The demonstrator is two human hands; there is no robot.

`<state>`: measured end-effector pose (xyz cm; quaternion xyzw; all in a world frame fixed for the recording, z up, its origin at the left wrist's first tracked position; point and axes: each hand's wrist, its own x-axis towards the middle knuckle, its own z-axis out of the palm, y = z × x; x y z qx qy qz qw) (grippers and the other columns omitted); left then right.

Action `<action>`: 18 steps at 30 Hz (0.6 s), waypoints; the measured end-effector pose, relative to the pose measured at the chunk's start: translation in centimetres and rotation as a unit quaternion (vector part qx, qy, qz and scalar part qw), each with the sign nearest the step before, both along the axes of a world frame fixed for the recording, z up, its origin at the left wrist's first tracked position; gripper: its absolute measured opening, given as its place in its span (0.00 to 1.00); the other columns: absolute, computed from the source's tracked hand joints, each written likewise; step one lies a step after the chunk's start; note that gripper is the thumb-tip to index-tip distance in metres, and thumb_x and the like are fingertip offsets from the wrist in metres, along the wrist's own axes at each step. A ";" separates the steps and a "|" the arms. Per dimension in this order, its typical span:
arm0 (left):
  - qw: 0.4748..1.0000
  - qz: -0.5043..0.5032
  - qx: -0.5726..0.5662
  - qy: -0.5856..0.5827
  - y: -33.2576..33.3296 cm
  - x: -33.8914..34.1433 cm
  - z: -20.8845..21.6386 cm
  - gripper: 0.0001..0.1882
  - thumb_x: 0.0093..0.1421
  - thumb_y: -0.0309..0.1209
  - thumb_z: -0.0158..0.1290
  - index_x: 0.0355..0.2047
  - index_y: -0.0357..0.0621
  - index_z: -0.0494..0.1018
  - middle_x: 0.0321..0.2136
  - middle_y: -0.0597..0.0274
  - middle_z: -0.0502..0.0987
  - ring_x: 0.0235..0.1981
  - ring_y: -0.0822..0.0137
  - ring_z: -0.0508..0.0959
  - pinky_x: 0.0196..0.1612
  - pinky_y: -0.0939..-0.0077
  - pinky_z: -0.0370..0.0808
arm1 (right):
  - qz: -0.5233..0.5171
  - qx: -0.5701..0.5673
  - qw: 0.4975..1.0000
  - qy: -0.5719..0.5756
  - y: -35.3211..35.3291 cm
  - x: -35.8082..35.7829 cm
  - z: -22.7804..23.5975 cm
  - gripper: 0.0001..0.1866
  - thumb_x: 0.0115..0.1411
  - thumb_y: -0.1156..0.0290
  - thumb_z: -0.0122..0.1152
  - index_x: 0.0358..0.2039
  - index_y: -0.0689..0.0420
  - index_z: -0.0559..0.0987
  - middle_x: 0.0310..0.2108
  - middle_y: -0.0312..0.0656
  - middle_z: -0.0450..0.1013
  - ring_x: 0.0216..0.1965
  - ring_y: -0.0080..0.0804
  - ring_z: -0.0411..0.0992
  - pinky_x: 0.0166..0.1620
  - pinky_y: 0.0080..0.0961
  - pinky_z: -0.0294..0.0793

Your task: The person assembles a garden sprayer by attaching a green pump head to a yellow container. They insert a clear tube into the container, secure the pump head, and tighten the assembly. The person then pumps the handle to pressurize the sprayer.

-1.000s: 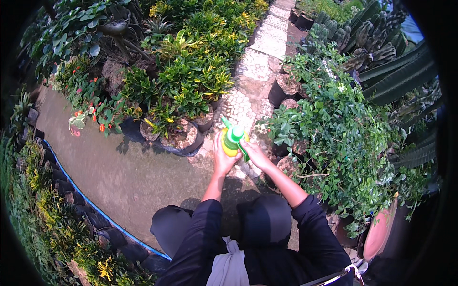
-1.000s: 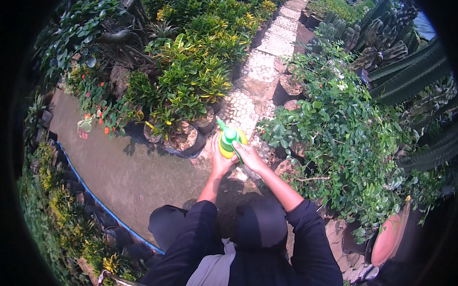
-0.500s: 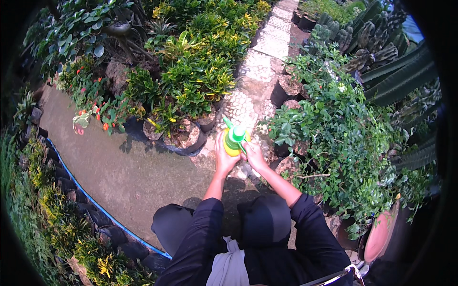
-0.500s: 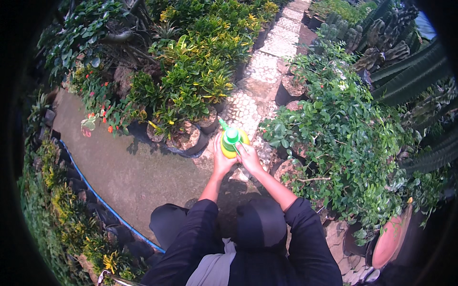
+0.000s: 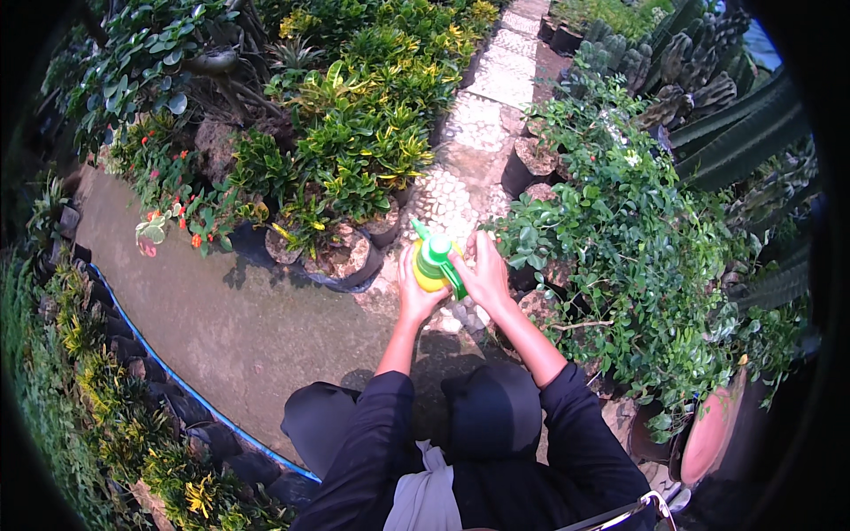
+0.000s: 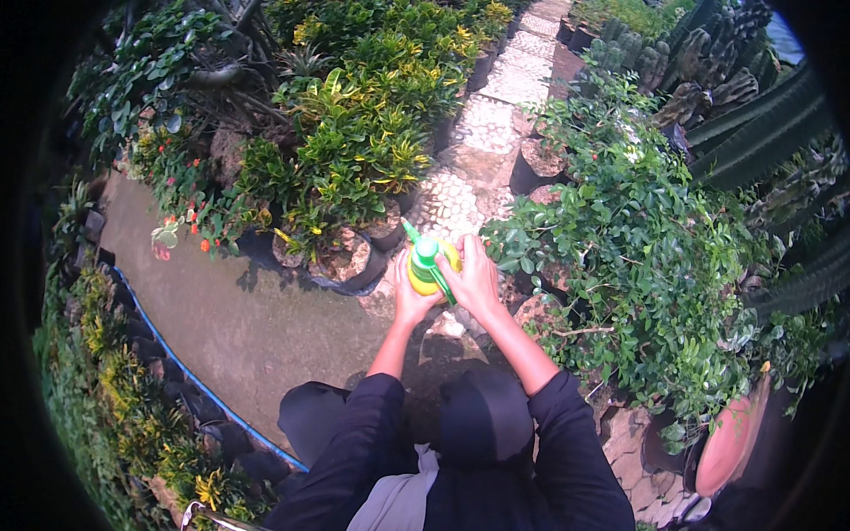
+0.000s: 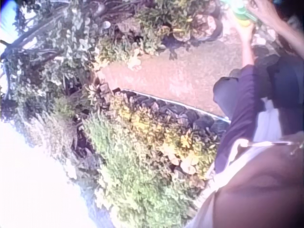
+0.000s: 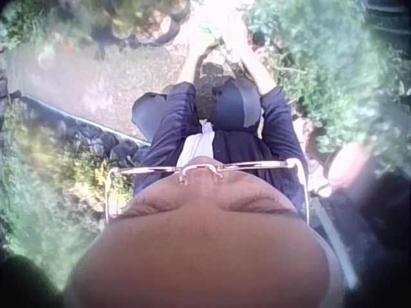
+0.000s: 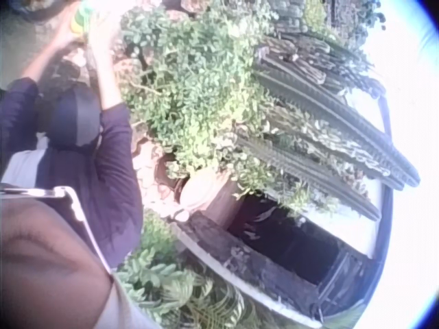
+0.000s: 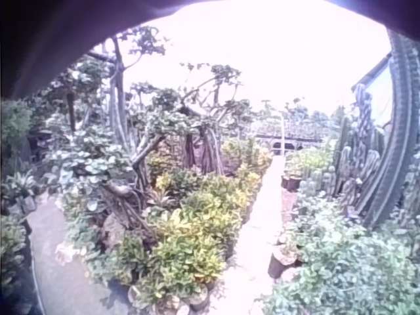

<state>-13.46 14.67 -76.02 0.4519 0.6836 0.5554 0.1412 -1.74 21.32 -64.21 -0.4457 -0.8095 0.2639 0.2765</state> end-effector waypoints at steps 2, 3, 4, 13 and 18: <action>1.000 -0.005 0.004 -0.001 0.4 0.3 0.2 0.56 0.29 0.35 0.68 0.58 0.41 0.50 0.56 0.47 0.55 0.58 0.47 0.56 0.60 0.56 0.54 | 0.099 0.098 0.990 -0.015 1.0 -0.6 1.7 0.21 0.50 0.58 0.56 0.38 0.58 0.66 0.34 0.47 0.64 0.34 0.46 0.68 0.35 0.38 0.69; 1.000 -0.008 0.007 -0.004 0.5 0.4 0.2 0.56 0.29 0.34 0.68 0.58 0.41 0.50 0.56 0.47 0.55 0.58 0.47 0.56 0.60 0.56 0.54 | 0.156 0.106 0.982 -0.023 1.4 -1.1 2.3 0.21 0.50 0.58 0.56 0.38 0.58 0.66 0.35 0.47 0.64 0.35 0.47 0.69 0.36 0.39 0.69; 1.000 -0.011 0.009 -0.008 0.6 0.6 0.2 0.55 0.29 0.34 0.68 0.58 0.42 0.50 0.56 0.47 0.55 0.58 0.48 0.56 0.60 0.56 0.54 | 0.214 0.113 0.970 -0.032 1.5 -1.6 2.7 0.20 0.49 0.58 0.56 0.38 0.57 0.66 0.36 0.48 0.64 0.36 0.48 0.69 0.36 0.40 0.69; 1.000 -0.015 -0.017 -0.010 -0.3 0.0 0.5 0.55 0.30 0.32 0.67 0.58 0.42 0.50 0.57 0.48 0.55 0.59 0.48 0.55 0.61 0.56 0.53 | 0.181 0.213 0.959 0.051 2.3 -5.4 11.3 0.08 0.49 0.71 0.52 0.17 0.60 0.68 0.16 0.45 0.67 0.19 0.45 0.69 0.22 0.36 0.67; 0.999 -0.035 -0.011 -0.018 0.5 0.3 1.2 0.54 0.31 0.35 0.68 0.58 0.42 0.50 0.57 0.48 0.55 0.59 0.49 0.55 0.60 0.56 0.53 | 0.168 0.166 0.972 -0.017 3.2 -5.2 3.0 0.08 0.49 0.67 0.52 0.20 0.57 0.69 0.20 0.44 0.70 0.21 0.46 0.70 0.25 0.40 0.70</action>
